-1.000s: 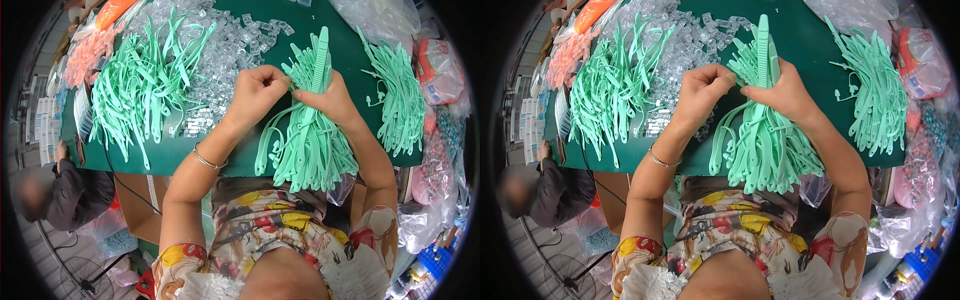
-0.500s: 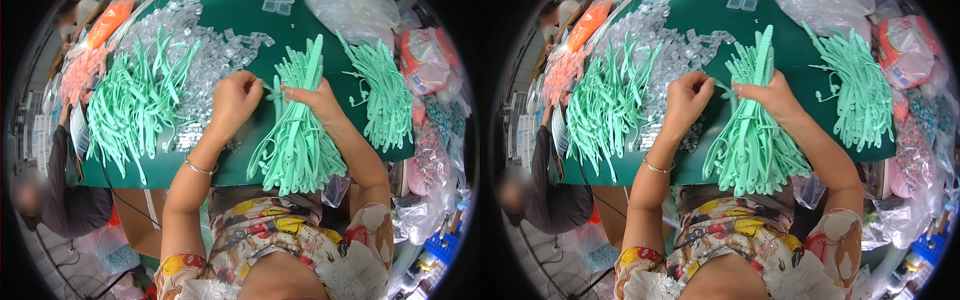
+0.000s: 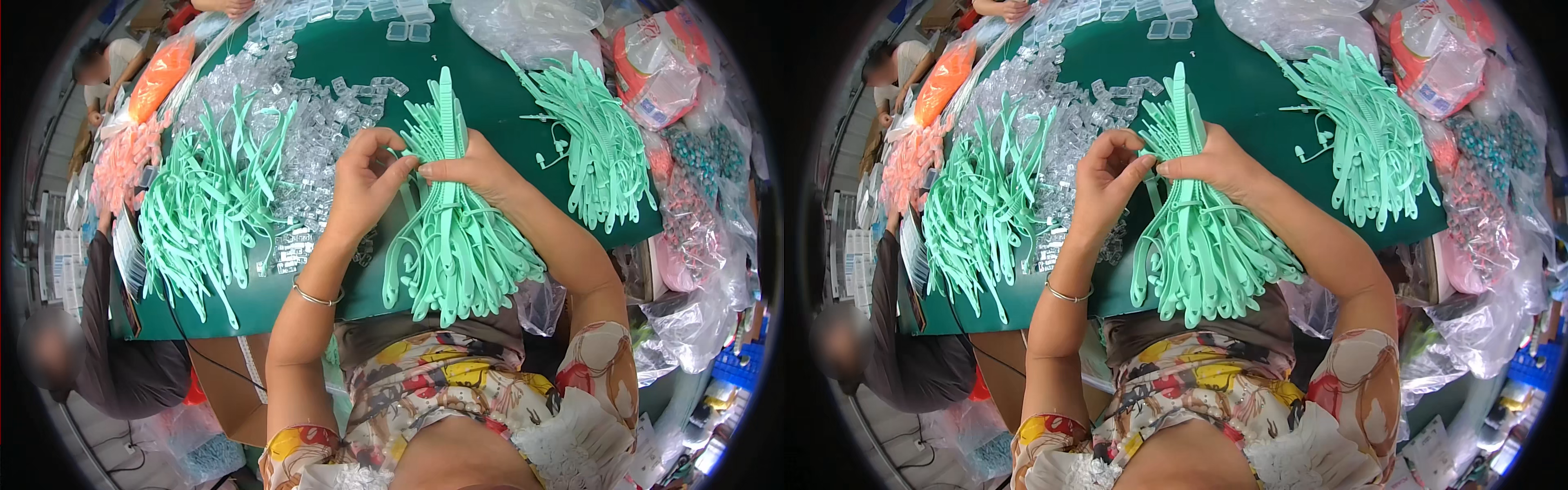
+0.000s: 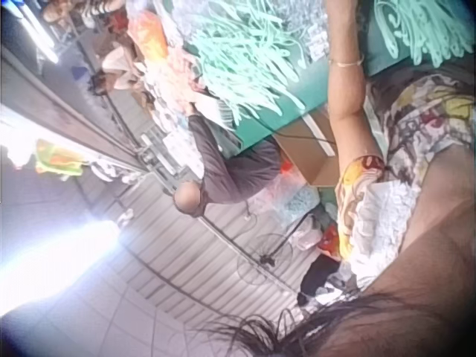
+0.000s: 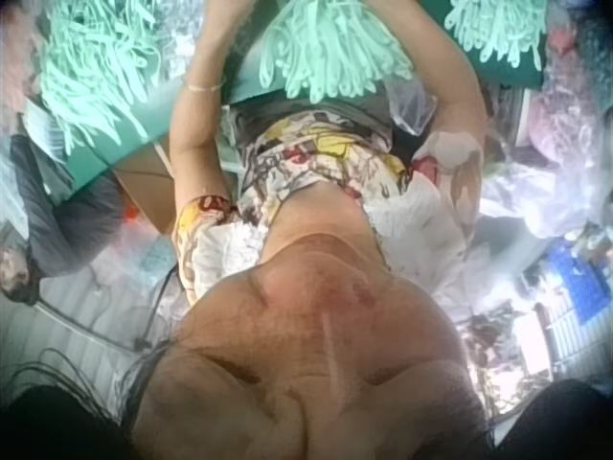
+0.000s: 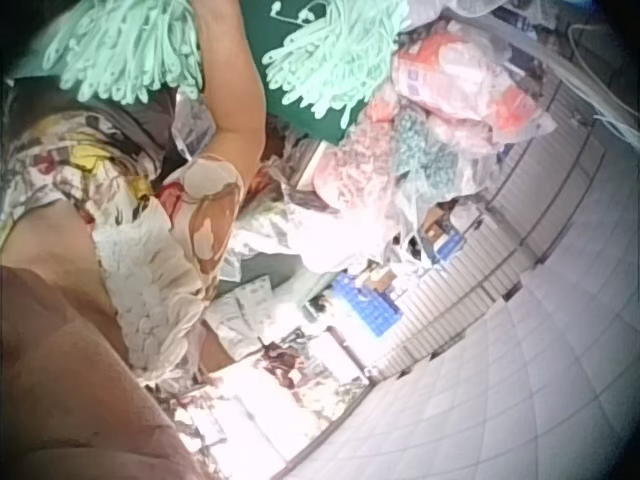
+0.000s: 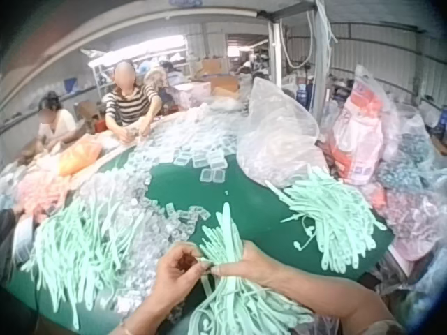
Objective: Attaching clear plastic clips to green straps and bundling them.
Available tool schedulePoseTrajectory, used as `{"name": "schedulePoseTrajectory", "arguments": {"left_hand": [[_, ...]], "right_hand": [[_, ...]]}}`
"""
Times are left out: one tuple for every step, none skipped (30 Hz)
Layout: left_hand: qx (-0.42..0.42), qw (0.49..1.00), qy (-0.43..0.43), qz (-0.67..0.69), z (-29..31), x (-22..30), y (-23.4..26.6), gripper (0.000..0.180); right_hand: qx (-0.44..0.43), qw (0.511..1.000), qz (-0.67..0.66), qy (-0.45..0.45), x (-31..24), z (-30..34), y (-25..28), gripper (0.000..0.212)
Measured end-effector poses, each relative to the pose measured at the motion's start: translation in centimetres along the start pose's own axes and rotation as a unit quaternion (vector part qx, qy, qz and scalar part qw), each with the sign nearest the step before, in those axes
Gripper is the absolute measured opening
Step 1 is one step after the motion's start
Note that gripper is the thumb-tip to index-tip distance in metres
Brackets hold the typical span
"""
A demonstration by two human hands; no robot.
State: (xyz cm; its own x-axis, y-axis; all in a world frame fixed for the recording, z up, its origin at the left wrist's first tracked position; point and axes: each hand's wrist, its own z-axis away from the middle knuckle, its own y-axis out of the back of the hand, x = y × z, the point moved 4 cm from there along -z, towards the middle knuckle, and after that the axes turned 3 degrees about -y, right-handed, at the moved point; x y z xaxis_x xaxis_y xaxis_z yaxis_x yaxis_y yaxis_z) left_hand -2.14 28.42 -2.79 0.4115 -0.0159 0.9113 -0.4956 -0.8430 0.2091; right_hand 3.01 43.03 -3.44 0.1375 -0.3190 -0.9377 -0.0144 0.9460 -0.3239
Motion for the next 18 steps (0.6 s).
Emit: {"name": "schedulePoseTrajectory", "arguments": {"left_hand": [[-0.002,0.999,0.025,0.049,0.0,-0.2,0.0,0.016],[0.005,0.998,0.033,0.048,0.0,-0.1,0.1,0.012],[-0.001,0.998,0.027,0.051,-0.1,0.3,0.0,0.012],[0.014,0.998,0.019,0.050,-0.3,0.5,-0.3,0.011],[0.026,0.998,0.008,0.052,-0.6,0.9,-0.6,0.011],[0.028,0.998,0.014,0.052,-0.6,0.9,-0.8,0.011],[0.021,0.998,0.018,0.060,-0.7,0.5,-0.6,0.011],[0.013,0.999,0.027,0.044,-0.6,-0.3,-0.4,0.013],[0.025,0.999,0.036,0.030,-0.6,-1.0,-0.4,0.013],[0.017,0.997,0.045,0.055,-0.6,-1.6,-0.7,0.012],[0.019,0.996,0.077,0.033,-0.3,-2.1,0.0,0.011],[0.008,0.996,0.084,-0.011,-0.4,-2.2,0.5,0.013],[0.004,0.997,0.077,-0.017,-0.2,-2.1,1.5,0.015],[-0.002,0.996,0.087,-0.037,-0.1,-1.7,1.4,0.015],[-0.015,0.997,0.065,-0.033,0.0,-2.4,1.9,0.015],[-0.022,0.998,0.025,-0.049,0.2,-1.3,1.1,0.017],[0.040,0.996,-0.038,-0.072,0.7,-0.4,0.2,0.015],[-0.045,0.993,-0.041,-0.104,0.3,-2.9,1.1,0.030]], "right_hand": [[0.003,1.000,0.001,0.003,-0.1,-0.1,0.0,0.037],[0.000,1.000,0.002,-0.001,-0.1,-0.1,0.1,0.036],[0.000,1.000,0.004,-0.003,-0.3,0.0,0.2,0.036],[0.023,1.000,-0.002,0.011,-0.2,0.1,0.8,0.036],[0.027,0.999,0.001,0.029,-0.2,0.2,1.1,0.035],[0.015,0.999,0.032,0.027,0.1,0.1,1.6,0.037],[0.023,0.998,0.049,0.039,-0.2,0.3,1.7,0.035],[0.031,0.995,0.089,0.045,-0.3,0.4,1.9,0.035],[0.049,0.995,0.062,0.060,1.2,-0.3,2.7,0.035],[0.070,0.993,0.082,0.057,1.4,-0.2,3.3,0.038],[0.069,0.990,0.092,0.077,1.1,-0.2,3.0,0.041],[0.066,0.990,0.091,0.082,2.0,-1.0,3.0,0.043],[0.049,0.992,0.092,0.072,2.6,-2.1,2.4,0.044],[0.051,0.987,0.045,0.146,3.8,-3.7,2.2,0.044],[0.045,0.989,0.064,0.128,3.8,-3.9,1.7,0.045],[0.057,0.988,0.064,0.127,3.6,-3.6,1.7,0.046],[0.067,0.988,0.064,0.125,3.5,-3.3,1.8,0.047],[0.080,0.987,0.058,0.124,2.9,-2.1,2.3,0.048]]}}
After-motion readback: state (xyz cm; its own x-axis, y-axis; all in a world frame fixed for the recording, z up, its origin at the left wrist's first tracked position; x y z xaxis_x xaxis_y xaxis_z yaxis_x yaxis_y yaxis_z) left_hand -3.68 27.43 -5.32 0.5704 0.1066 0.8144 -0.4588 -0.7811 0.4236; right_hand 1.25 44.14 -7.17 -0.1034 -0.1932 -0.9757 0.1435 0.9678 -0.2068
